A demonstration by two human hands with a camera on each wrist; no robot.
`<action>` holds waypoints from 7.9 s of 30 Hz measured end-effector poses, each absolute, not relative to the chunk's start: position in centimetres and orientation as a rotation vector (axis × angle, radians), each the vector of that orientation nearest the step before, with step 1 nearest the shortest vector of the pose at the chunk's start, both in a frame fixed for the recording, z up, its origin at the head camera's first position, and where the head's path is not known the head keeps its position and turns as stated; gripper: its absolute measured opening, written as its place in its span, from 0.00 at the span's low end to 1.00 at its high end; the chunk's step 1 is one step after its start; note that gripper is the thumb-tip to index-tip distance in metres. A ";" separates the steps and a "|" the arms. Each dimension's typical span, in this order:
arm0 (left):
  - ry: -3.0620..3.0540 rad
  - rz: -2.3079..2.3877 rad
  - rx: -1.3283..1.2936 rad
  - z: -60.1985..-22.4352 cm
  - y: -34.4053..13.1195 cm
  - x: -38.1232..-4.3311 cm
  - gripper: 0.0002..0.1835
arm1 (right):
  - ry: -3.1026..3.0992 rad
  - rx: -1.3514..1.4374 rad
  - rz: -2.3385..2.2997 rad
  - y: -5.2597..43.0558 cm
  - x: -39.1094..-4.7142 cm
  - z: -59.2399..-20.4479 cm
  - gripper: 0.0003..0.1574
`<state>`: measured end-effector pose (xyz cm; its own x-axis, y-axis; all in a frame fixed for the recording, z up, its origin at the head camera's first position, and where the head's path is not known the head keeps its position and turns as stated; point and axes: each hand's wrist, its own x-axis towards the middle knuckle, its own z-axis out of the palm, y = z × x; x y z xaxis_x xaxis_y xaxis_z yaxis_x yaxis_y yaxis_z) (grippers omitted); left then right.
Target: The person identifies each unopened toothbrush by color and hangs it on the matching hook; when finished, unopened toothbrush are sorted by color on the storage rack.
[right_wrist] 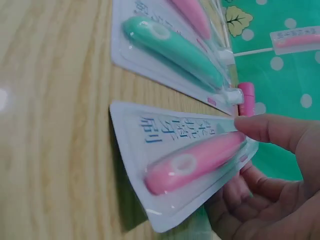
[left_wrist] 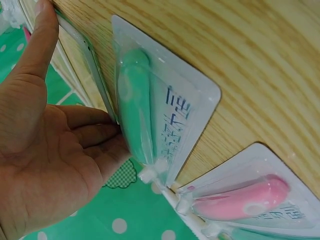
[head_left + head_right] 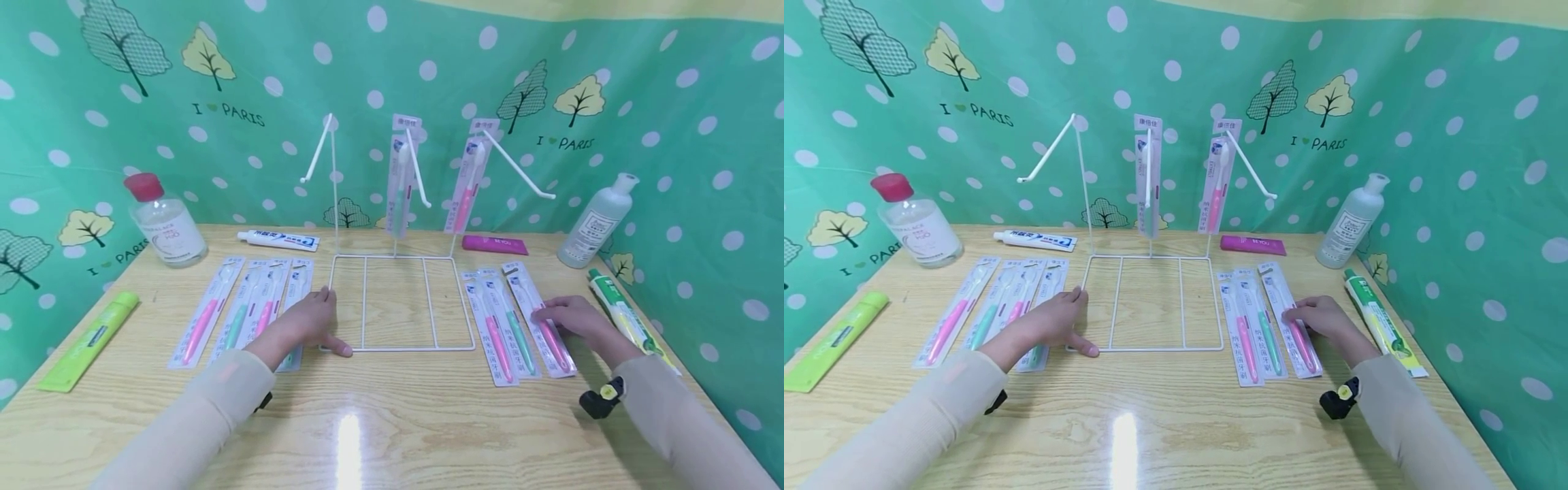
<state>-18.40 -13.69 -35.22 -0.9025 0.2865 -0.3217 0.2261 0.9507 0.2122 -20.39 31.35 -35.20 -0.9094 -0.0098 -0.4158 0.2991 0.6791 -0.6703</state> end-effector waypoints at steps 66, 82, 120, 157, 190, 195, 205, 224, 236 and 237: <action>2.748 0.284 0.374 -35.3 -13.8 -18.4 0.67 | 2.446 -0.627 -1.890 25.3 -16.6 -27.2 0.16; 2.761 0.254 0.391 -34.9 -13.7 -18.2 0.67 | 2.411 -0.489 -1.943 22.9 -22.1 -26.8 0.25; 2.754 0.249 0.363 -35.2 -13.5 -18.3 0.67 | 2.531 -0.233 -1.794 19.9 -29.0 -25.5 0.31; 2.756 0.251 0.358 -35.2 -13.9 -18.3 0.68 | 2.622 -0.194 -1.149 30.6 -20.7 -35.5 0.37; 2.747 0.286 0.376 -35.2 -13.7 -18.4 0.67 | 2.662 0.090 -0.849 26.4 -20.9 -35.3 0.52; 2.745 0.301 0.366 -35.1 -13.6 -18.3 0.67 | 2.598 0.097 -0.923 26.8 -21.1 -35.5 0.54; 2.755 0.277 0.371 -34.8 -13.5 -18.2 0.66 | 2.557 0.122 -1.037 28.1 -21.4 -36.1 0.35; 2.759 0.257 0.372 -35.2 -13.5 -18.4 0.68 | 2.569 -0.192 -1.380 27.7 -17.4 -29.2 0.29; 2.765 0.278 0.379 -35.3 -13.6 -18.3 0.68 | 2.600 -0.519 -1.486 22.8 -14.4 -25.5 0.17; 2.766 0.276 0.380 -35.3 -13.6 -18.3 0.67 | 2.594 -0.555 -1.501 22.4 -14.2 -25.3 0.16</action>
